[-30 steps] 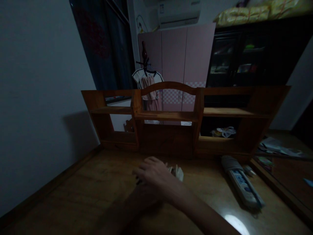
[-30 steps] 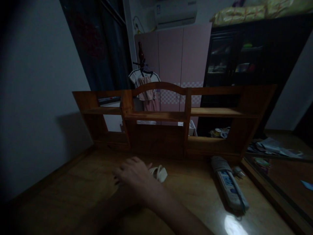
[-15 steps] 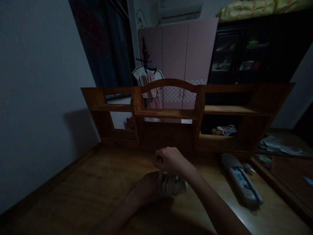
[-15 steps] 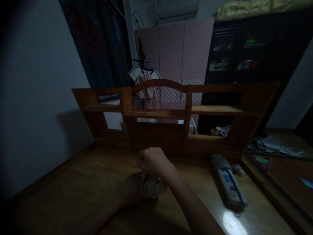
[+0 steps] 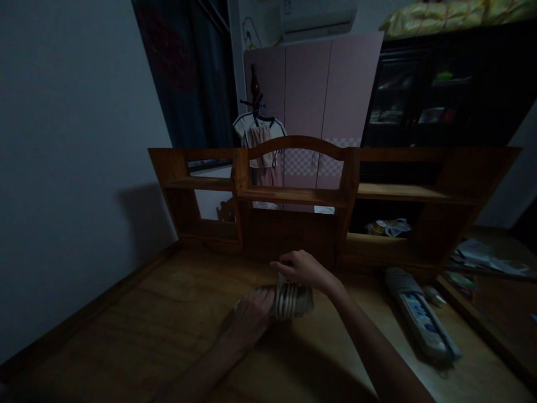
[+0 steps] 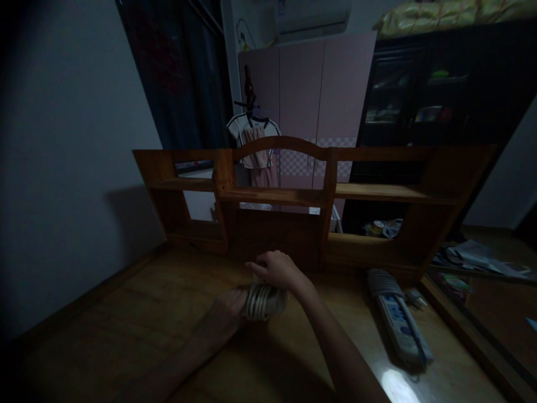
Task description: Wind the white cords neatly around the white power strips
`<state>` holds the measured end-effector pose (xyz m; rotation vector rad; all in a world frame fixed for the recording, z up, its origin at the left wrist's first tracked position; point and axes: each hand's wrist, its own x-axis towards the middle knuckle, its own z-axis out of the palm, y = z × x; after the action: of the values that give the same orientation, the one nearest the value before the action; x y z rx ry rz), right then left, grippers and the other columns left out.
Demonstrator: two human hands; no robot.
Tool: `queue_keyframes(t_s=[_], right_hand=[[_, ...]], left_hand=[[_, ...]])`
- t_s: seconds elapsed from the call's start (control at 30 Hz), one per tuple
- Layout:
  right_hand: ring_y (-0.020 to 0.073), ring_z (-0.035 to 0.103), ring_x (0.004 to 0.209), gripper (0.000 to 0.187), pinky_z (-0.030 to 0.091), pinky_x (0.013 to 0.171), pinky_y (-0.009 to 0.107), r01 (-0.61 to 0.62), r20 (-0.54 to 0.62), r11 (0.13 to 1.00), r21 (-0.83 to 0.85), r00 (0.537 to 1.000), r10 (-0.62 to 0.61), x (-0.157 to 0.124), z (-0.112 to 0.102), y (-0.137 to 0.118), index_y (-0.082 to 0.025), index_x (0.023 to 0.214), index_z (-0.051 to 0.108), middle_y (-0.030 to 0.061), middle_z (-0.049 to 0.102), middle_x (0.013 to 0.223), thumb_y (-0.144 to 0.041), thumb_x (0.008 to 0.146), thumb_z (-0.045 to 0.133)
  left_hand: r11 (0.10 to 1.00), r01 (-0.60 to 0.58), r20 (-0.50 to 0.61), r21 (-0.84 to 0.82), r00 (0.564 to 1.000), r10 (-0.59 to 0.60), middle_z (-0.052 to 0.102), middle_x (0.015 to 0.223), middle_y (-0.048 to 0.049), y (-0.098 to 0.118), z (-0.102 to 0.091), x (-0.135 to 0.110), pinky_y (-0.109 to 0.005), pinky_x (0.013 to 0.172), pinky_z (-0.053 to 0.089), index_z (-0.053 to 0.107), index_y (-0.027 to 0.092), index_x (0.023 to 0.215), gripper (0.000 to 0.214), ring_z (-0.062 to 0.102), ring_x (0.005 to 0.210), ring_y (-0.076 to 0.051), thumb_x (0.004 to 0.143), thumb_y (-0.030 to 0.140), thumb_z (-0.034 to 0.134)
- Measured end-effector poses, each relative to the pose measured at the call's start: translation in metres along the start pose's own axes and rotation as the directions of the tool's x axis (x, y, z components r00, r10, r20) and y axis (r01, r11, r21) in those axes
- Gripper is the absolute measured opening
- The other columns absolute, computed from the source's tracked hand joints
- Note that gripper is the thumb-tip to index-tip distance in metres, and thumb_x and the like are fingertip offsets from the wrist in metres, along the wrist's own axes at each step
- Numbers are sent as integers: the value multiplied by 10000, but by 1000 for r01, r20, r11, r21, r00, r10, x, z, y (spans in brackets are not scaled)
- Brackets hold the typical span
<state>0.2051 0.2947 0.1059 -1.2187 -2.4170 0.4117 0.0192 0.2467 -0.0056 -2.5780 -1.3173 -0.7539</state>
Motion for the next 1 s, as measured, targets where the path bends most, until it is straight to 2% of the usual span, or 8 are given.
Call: queue_keyframes(t_s=[0.13, 0.3, 0.4, 0.57, 0.77, 0.87, 0.93, 1.0], right_hand=[[113, 540, 618, 516, 322, 566, 225, 32, 31, 990, 137, 999, -37, 0, 1, -1, -147, 743, 642, 16, 604, 678, -539, 951, 378], [126, 550, 642, 562, 347, 573, 224, -22, 78, 980, 200, 997, 6, 0, -2, -5, -142, 747, 638, 19, 608, 703, -629, 901, 406], [130, 549, 634, 571, 348, 576, 229, -37, 85, 980, 193, 996, 21, 1, -2, -4, -141, 717, 637, 22, 606, 686, -642, 885, 422], [124, 533, 612, 534, 333, 547, 226, -67, 88, 974, 217, 995, 49, 3, 1, 9, -138, 726, 639, 17, 586, 655, -582, 912, 407], [113, 518, 593, 508, 352, 538, 213, -138, 141, 943, 303, 985, 99, 6, 9, 24, -142, 737, 627, 11, 578, 662, -577, 900, 422], [110, 505, 576, 525, 361, 542, 215, -168, 143, 938, 304, 981, 130, 7, 10, 25, -140, 724, 626, 13, 576, 652, -586, 899, 410], [112, 499, 577, 538, 359, 538, 216, -186, 145, 934, 306, 978, 148, 7, 10, 25, -136, 716, 628, 16, 572, 644, -591, 897, 404], [118, 507, 592, 542, 357, 540, 217, -205, 156, 927, 313, 974, 162, 7, 10, 26, -133, 717, 632, 20, 576, 646, -593, 894, 405]], left_hand=[[998, 41, -65, 41, 997, -38, 651, 946, -118, -3, 5, -1, -389, 752, 530, 486, 120, 1134, 364, 636, 849, -249, 773, 81, 479], [998, 60, -114, 20, 992, -57, 654, 977, -133, -2, 6, -2, -394, 749, 537, 402, 102, 1249, 478, 651, 860, -263, 778, 103, 485], [1000, 20, -154, -22, 988, -23, 657, 986, -143, 1, 3, -1, -388, 751, 540, 417, 104, 1241, 447, 657, 863, -266, 821, 217, 518], [996, -88, -195, -20, 977, 83, 665, 866, -135, 4, -1, 0, -393, 671, 531, 514, 104, 1129, 423, 651, 752, -269, 860, 430, 524], [989, -134, -196, -65, 973, 119, 684, 936, -140, 2, 1, 0, -398, 764, 527, 497, 109, 1193, 460, 664, 812, -265, 871, 435, 535], [989, -76, -230, -125, 972, 46, 682, 998, -136, 3, 0, -1, -381, 806, 525, 461, 136, 1237, 520, 666, 882, -261, 850, 466, 567], [984, -18, -229, -179, 973, -24, 672, 1058, -131, 5, -3, -2, -355, 824, 521, 378, 149, 1326, 623, 656, 941, -249, 836, 468, 594], [981, -4, -200, -192, 979, -35, 661, 1094, -131, 7, -6, -1, -349, 840, 513, 291, 158, 1406, 714, 649, 958, -242, 839, 464, 599]])
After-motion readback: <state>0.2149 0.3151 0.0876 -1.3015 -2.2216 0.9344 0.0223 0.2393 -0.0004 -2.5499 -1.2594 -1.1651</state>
